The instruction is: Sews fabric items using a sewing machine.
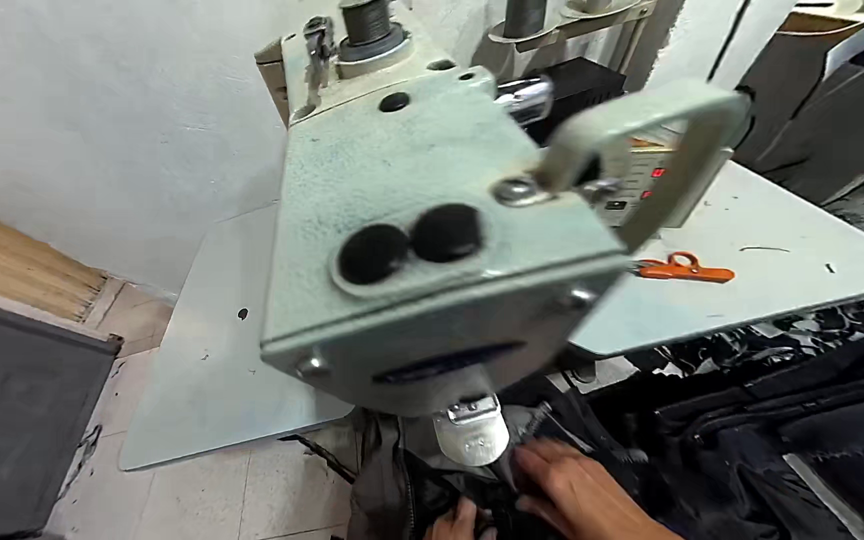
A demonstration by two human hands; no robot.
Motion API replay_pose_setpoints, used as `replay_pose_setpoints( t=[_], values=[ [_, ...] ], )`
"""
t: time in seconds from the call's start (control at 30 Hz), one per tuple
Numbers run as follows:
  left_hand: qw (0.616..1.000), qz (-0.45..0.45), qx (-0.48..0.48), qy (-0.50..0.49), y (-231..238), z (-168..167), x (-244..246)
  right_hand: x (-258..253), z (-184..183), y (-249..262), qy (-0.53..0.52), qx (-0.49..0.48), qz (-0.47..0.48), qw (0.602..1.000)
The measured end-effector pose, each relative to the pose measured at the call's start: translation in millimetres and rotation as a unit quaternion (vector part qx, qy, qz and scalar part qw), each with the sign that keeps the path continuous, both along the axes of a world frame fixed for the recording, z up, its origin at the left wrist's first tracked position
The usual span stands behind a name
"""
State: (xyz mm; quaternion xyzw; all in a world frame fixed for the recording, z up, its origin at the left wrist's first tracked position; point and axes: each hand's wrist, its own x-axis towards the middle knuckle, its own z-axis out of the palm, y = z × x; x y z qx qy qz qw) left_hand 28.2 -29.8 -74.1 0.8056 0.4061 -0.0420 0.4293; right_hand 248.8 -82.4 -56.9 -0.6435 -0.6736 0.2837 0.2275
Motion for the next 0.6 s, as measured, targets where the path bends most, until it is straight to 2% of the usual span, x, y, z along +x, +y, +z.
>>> replay_pose_setpoints(
  t=[0.03, 0.07, 0.1, 0.13, 0.17, 0.2, 0.27, 0.33, 0.37, 0.5, 0.6],
  values=[
    [1.0, -0.007, -0.002, -0.025, 2, 11, 2, -5, 10, 10, 0.073, 0.048, -0.052, 0.995],
    [0.997, -0.009, 0.016, -0.078, 4, 19, 0, -9, 21, 21, 0.211, 0.064, -0.118, 0.968],
    [0.99, -0.005, 0.037, -0.132, 4, 25, -5, -15, 34, 32, 0.388, 0.035, -0.186, 0.902],
    [0.982, 0.009, 0.058, -0.179, 3, 31, -11, -19, 48, 41, 0.559, -0.026, -0.234, 0.795],
    [0.975, 0.03, 0.064, -0.209, 4, 39, -17, -21, 55, 50, 0.672, -0.092, -0.256, 0.688],
    [0.969, 0.057, 0.07, -0.23, 6, 48, -21, -22, 56, 58, 0.736, -0.148, -0.245, 0.614],
    [0.956, 0.094, 0.096, -0.259, 14, 63, -30, -30, 50, 68, 0.799, -0.199, -0.176, 0.54],
    [0.953, 0.115, 0.098, -0.265, 20, 77, -34, -37, 45, 75, 0.827, -0.21, -0.121, 0.508],
    [0.954, 0.113, 0.088, -0.262, 20, 83, -35, -38, 43, 76, 0.828, -0.211, -0.111, 0.507],
    [0.968, 0.069, 0.062, -0.233, 9, 86, -37, -25, 38, 67, 0.799, -0.21, -0.119, 0.551],
    [0.973, -0.058, 0.017, -0.224, 6, 78, -44, -18, 37, 64, 0.788, -0.197, -0.117, 0.572]
  ],
)
